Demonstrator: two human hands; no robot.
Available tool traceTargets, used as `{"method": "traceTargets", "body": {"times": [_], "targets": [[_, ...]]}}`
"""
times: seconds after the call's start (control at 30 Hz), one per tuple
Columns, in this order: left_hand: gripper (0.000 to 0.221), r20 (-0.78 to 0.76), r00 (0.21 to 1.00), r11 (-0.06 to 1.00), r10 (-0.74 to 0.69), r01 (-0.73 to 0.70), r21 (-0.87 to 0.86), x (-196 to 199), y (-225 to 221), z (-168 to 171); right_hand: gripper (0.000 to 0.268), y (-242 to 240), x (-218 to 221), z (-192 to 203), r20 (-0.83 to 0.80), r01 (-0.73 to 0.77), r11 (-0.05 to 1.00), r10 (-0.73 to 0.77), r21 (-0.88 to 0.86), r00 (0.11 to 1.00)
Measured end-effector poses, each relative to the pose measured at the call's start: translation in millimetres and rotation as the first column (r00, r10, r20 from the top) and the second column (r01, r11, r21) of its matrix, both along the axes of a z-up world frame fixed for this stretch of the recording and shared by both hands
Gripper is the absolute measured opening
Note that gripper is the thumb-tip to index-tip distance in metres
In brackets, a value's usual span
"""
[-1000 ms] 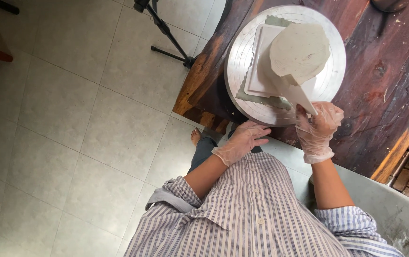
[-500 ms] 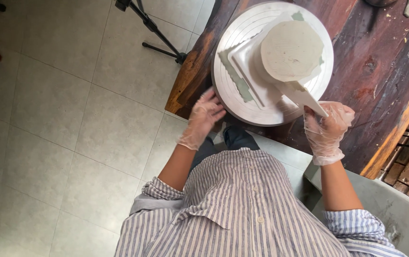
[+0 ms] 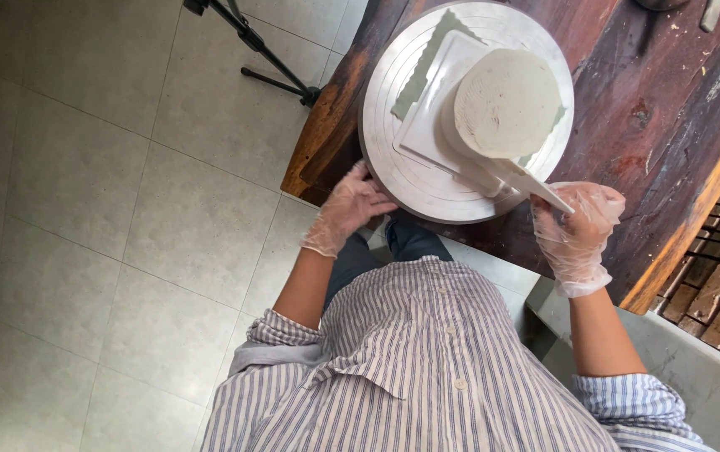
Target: Apply and smooth frosting on a small round cake using a scraper and palette knife.
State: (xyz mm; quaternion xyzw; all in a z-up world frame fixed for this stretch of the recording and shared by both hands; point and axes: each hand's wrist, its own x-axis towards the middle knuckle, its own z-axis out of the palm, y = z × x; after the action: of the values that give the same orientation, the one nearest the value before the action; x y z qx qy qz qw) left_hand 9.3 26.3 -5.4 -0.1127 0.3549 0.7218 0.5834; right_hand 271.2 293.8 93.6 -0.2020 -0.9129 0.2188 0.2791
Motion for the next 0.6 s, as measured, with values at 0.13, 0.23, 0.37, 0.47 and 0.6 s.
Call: {"method": "traceTargets", "body": {"times": [0.13,0.23,0.37,0.47,0.6], "targets": [[0.094,-0.177,0.962,0.978,0.210,-0.208,0.031,-21.4,5.6,14.0,0.015,1.4,4.3,5.1,0.016,-0.012,1.000,0.012,0.020,1.000],[0.095,-0.156,0.915,0.920,0.372,-0.385,-0.067,-25.6,15.2,32.4,0.014,1.3,7.6,9.5,0.036,-0.026,1.000,0.026,0.012,0.999],[0.097,-0.107,0.993,0.988,0.053,-0.068,-0.138,-20.8,10.6,12.1,0.012,4.9,12.9,6.3,0.043,-0.040,0.999,0.040,0.002,0.998],[0.094,0.008,0.992,0.981,-0.129,0.127,0.144,-23.1,-0.9,-6.8,0.013,5.6,14.2,7.5,0.055,-0.047,0.999,0.046,0.015,0.997],[0.095,-0.085,0.990,0.990,0.111,-0.103,0.093,-31.8,4.3,16.1,0.012,8.0,14.6,9.3,0.045,-0.067,0.998,0.066,0.018,0.997]]}}
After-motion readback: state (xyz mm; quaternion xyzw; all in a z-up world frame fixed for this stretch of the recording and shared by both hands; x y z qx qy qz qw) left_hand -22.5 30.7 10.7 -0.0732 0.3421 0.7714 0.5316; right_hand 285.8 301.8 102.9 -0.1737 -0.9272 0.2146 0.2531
